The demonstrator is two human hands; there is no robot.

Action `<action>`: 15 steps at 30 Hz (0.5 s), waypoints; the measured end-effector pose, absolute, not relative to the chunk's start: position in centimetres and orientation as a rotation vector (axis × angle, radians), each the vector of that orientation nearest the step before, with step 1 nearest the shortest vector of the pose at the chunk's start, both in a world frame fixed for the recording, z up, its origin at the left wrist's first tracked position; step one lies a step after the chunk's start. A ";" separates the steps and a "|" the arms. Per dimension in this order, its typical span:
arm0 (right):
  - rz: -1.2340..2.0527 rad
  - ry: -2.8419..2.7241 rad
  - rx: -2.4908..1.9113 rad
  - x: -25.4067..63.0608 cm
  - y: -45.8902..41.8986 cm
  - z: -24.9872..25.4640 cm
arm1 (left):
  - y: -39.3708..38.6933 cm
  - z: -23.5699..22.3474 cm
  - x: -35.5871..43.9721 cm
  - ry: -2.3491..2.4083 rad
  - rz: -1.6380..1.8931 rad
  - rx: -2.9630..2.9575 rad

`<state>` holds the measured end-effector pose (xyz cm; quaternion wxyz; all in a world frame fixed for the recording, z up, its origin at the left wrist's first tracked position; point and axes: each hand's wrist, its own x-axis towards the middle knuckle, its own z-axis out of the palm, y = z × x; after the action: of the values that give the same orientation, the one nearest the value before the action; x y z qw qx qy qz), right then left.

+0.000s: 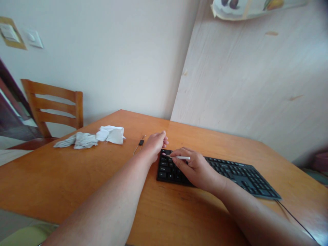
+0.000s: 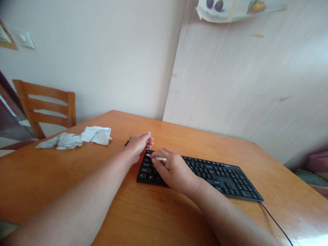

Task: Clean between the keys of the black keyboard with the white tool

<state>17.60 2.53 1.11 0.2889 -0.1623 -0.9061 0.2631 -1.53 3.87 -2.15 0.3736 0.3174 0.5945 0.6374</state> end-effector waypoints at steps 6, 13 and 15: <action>0.760 -2.456 -0.430 18.3 1.5 2.7 | 3.9 -2.1 -1.5 1.530 1.636 0.827; 1.069 -2.486 -0.441 18.9 0.5 3.8 | 3.6 -1.8 -1.3 1.534 1.623 0.831; 1.227 -2.414 -0.417 19.0 0.4 3.9 | 3.6 -1.7 -1.3 1.534 1.620 0.830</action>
<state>19.02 0.44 3.94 0.1994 -0.1492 -0.8634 0.4388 -1.35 3.58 -1.72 0.3714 0.3237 0.5982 0.6320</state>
